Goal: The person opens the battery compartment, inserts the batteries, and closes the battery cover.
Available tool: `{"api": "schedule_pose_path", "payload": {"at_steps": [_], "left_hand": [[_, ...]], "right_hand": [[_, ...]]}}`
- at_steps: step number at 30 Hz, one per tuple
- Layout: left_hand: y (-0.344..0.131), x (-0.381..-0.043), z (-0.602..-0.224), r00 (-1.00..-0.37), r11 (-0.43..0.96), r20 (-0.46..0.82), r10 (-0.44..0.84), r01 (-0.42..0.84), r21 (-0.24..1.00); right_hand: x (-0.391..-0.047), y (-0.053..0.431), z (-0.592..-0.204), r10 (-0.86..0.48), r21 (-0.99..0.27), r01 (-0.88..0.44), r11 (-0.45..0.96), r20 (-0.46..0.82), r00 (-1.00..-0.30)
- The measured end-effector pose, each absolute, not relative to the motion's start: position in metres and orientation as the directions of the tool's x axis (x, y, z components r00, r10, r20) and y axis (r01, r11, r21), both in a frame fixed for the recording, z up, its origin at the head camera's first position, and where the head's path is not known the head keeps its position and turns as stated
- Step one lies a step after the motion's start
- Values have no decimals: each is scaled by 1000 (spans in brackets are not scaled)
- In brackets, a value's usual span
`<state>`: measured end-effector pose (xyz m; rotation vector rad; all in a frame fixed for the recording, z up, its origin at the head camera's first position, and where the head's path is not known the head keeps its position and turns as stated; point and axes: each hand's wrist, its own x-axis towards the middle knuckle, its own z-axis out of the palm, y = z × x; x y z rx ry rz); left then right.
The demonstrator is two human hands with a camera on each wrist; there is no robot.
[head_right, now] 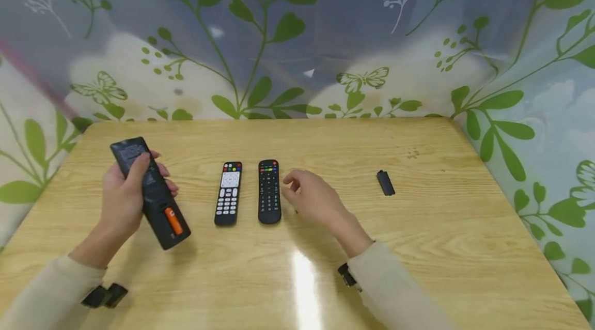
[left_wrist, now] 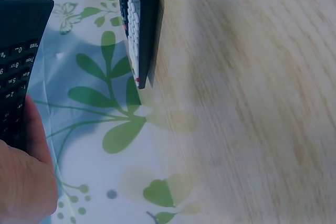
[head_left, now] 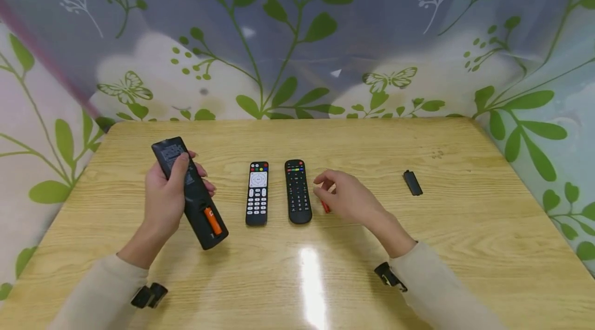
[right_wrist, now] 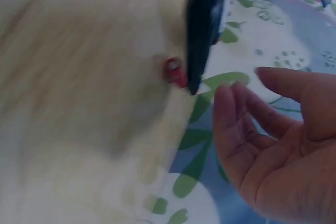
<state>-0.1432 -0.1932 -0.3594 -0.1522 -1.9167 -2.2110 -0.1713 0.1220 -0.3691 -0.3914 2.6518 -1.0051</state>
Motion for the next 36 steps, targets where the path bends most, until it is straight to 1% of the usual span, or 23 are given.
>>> {"api": "schedule_pose_path", "payload": {"at_steps": [3, 7, 10, 13, 18, 23, 27, 32, 36], "left_hand": [[-191, -143, -360, -975, -130, 196, -103, 209, 969], [-190, -142, -361, -977, -128, 182, -114, 196, 972], [-189, -143, -363, -977, -130, 176, -118, 191, 973], [-188, -143, -364, -977, -127, 173, -123, 189, 974], [-188, -143, -365, -975, -129, 177, -135, 194, 972], [-188, -143, -365, -973, -133, 181, -140, 200, 971], [-188, -143, -365, -974, -132, 181, -140, 200, 971], [-190, -142, -364, -974, -125, 180, -134, 197, 972], [-190, -141, -364, -976, -123, 179, -127, 195, 973]], "right_hand": [[-175, 125, -377, -313, -557, -152, 816, -205, -927], [-179, 124, -386, -289, -455, -155, 877, -243, -926], [-178, 123, -390, -287, -405, -173, 898, -241, -927], [-177, 124, -394, -298, -384, -197, 902, -222, -928], [-175, 125, -396, -317, -400, -215, 891, -209, -925], [-176, 127, -392, -267, -408, -162, 898, -215, -939], [-176, 127, -387, -258, -431, -157, 889, -187, -948], [-174, 124, -383, -287, -534, -154, 831, -174, -942], [-170, 118, -379, -314, -633, -163, 757, -133, -940]]}}
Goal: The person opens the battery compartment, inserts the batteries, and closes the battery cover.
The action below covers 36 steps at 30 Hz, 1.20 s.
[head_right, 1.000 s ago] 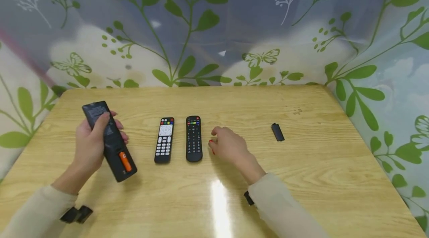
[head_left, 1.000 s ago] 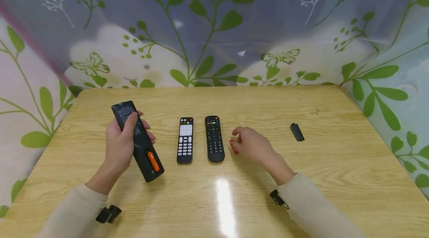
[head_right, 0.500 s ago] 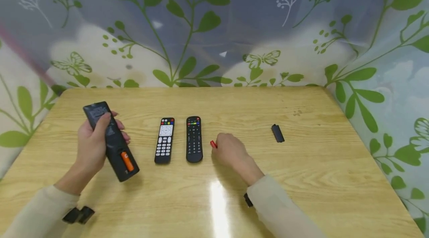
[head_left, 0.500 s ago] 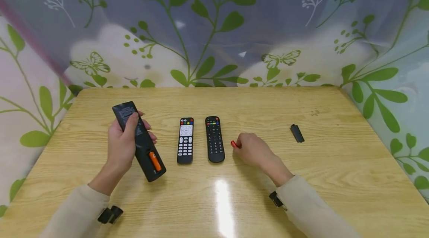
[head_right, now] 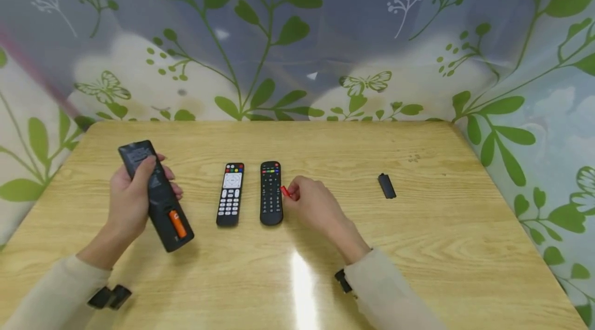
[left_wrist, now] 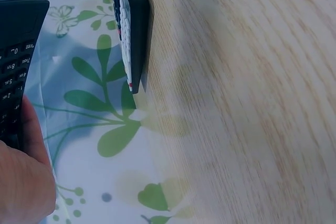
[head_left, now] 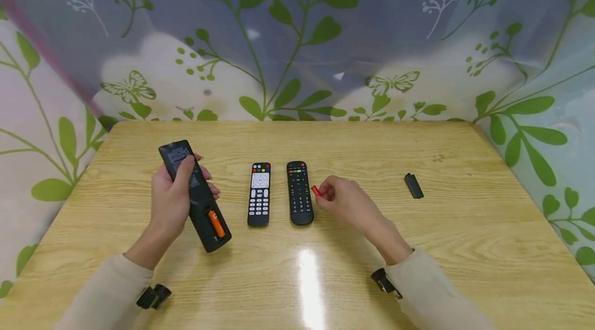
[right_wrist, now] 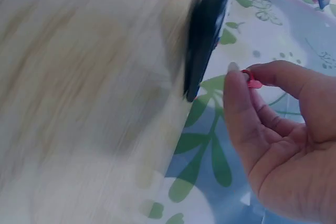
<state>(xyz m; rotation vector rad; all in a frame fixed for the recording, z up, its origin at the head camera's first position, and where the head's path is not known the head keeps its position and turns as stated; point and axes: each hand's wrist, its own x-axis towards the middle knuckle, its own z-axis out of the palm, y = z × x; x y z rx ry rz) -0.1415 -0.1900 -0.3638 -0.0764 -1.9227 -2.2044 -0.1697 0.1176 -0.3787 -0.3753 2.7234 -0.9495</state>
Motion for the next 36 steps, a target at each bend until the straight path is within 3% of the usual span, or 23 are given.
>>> {"api": "schedule_pose_path", "payload": {"at_steps": [7, 19, 30, 36], "left_hand": [[-190, -140, -363, -976, -112, 175, -128, 190, 975], [-186, -139, -368, -979, -92, 159, -128, 171, 981], [-185, -139, -371, -975, -72, 169, -141, 181, 981], [-184, -140, -372, -971, -76, 176, -160, 190, 979]], "right_hand": [[-159, 102, -370, -409, -747, -275, 605, 5, -912], [-146, 63, -375, -528, -773, -462, 435, 196, -826], [-126, 8, -371, -598, -828, -512, 229, 295, -745], [-119, -8, -369, -592, -809, -550, 209, 343, -730]]}}
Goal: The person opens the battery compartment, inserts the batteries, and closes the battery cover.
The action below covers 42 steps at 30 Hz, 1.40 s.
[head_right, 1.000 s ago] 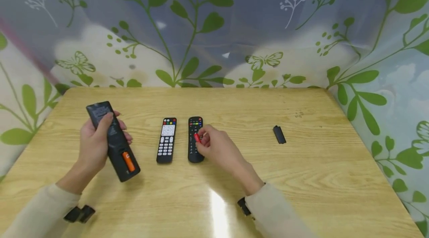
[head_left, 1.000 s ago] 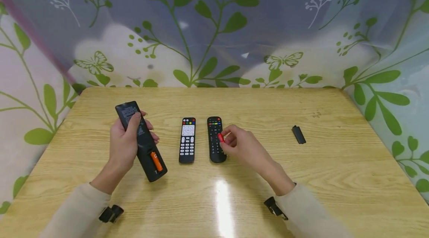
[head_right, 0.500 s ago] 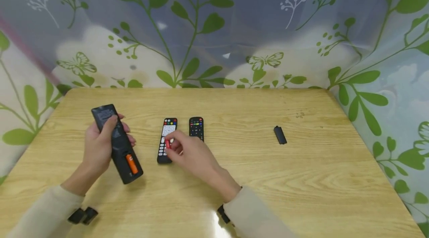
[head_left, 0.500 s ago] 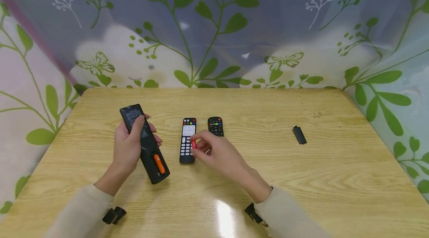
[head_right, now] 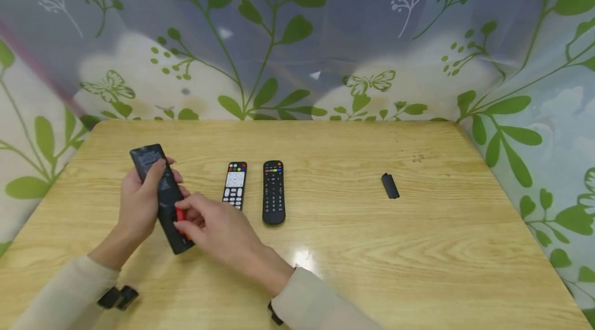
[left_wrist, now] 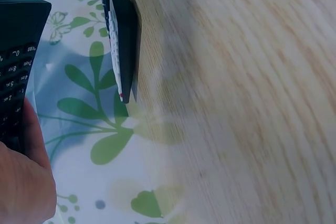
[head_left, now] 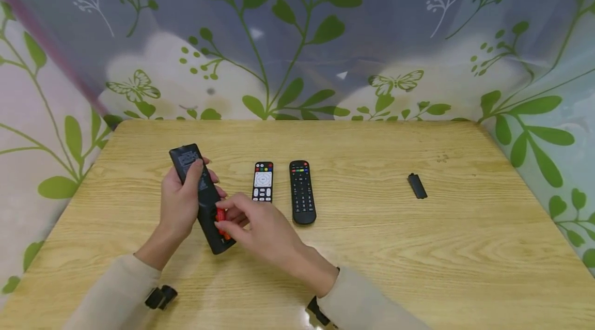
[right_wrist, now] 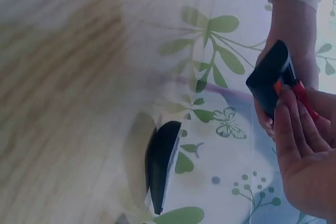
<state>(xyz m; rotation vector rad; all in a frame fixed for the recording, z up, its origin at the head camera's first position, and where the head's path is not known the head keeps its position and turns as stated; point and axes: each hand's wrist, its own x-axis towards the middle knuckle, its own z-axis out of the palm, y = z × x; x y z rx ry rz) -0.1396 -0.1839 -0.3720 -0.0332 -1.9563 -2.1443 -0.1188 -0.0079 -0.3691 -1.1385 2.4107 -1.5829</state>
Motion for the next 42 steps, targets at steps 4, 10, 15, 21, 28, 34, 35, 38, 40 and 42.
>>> {"api": "schedule_pose_path", "payload": {"at_steps": [4, 10, 15, 21, 28, 34, 35, 38, 40, 42], "left_hand": [[-183, -140, -371, -971, -95, 168, -169, 185, 978], [-184, -140, -370, -969, -103, 154, -195, 176, 979], [-186, -140, -371, -965, -99, 150, -214, 174, 980], [-187, -140, -374, -965, -129, 120, -232, 152, 980], [-189, -139, -376, -966, -132, 113, -234, 147, 980], [-189, -139, -377, -967, -126, 116, -228, 148, 981], [-189, -139, -377, -967, -124, 117, -228, 148, 981], [-188, -140, -377, -966, -110, 124, -225, 152, 982], [-188, -139, -376, -966, -103, 124, -226, 150, 983], [-188, -139, -375, -965, -110, 115, -234, 144, 983]], "right_hand": [[-116, -12, -370, -574, -777, -579, 247, 365, -733], [-115, -16, -374, -536, -737, -622, 265, 424, -730], [-115, -18, -377, -516, -741, -621, 254, 439, -735], [-115, -21, -379, -521, -734, -626, 264, 438, -733], [-114, -22, -380, -516, -738, -617, 273, 429, -741], [-113, -22, -384, -511, -678, -672, 298, 481, -712], [-113, -23, -384, -511, -662, -685, 303, 494, -704], [-113, -23, -386, -515, -624, -714, 317, 519, -682], [-112, -23, -386, -521, -602, -725, 333, 523, -674], [-111, -24, -386, -537, -573, -734, 365, 514, -669]]}}
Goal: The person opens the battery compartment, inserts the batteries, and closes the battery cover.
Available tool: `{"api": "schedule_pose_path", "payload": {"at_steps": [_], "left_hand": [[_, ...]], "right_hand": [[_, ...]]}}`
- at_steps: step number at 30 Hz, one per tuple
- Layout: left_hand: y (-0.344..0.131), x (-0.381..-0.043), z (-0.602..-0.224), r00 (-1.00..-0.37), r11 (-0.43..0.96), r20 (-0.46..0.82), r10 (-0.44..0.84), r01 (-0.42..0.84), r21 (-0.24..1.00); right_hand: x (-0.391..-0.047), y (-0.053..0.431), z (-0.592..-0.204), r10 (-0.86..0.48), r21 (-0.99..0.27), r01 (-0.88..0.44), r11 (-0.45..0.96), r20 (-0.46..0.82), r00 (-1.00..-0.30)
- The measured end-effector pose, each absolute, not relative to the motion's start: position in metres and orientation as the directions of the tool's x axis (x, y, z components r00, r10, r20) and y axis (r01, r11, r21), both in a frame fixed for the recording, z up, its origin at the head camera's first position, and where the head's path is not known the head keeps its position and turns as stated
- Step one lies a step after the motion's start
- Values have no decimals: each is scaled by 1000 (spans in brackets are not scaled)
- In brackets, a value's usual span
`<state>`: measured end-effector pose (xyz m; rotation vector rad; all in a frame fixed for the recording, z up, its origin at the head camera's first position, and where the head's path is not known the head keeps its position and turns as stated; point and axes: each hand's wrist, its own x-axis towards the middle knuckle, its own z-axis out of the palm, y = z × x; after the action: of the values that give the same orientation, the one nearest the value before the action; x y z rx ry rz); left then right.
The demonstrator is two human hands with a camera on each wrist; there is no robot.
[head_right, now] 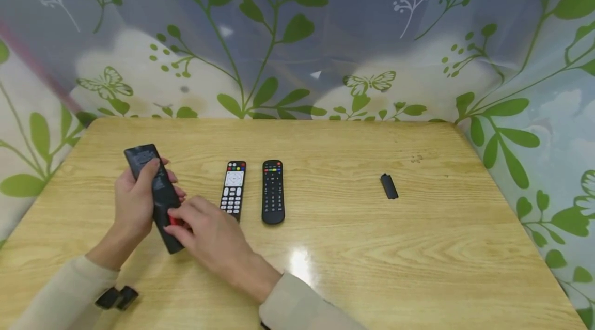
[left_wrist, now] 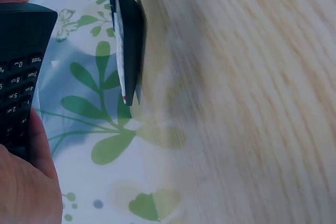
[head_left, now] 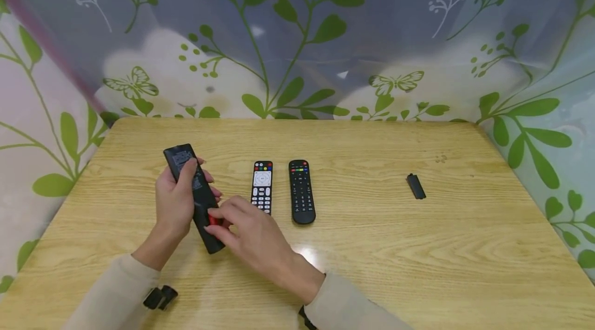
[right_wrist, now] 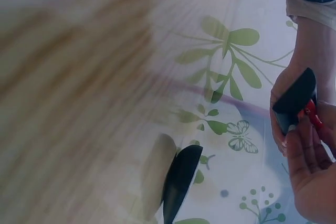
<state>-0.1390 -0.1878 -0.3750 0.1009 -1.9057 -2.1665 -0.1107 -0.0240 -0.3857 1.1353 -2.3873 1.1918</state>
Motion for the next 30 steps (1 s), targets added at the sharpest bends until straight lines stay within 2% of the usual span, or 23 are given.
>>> {"api": "schedule_pose_path", "payload": {"at_steps": [6, 10, 17, 30], "left_hand": [[-186, -138, -372, -959, -155, 62, -276, 108, 982], [-186, -139, -371, -959, -181, 47, -279, 100, 978], [-183, -139, -369, -963, -180, 39, -267, 89, 980], [-179, -139, -372, -963, -241, -7, -269, 60, 969]], "right_hand": [[-103, -25, -385, -611, -407, -750, 522, 435, -661], [-95, -25, -386, -628, -326, -752, 573, 415, -658], [-90, -25, -384, -603, -227, -759, 610, 488, -630], [-84, -23, -383, -644, -115, -753, 648, 445, -622]]}}
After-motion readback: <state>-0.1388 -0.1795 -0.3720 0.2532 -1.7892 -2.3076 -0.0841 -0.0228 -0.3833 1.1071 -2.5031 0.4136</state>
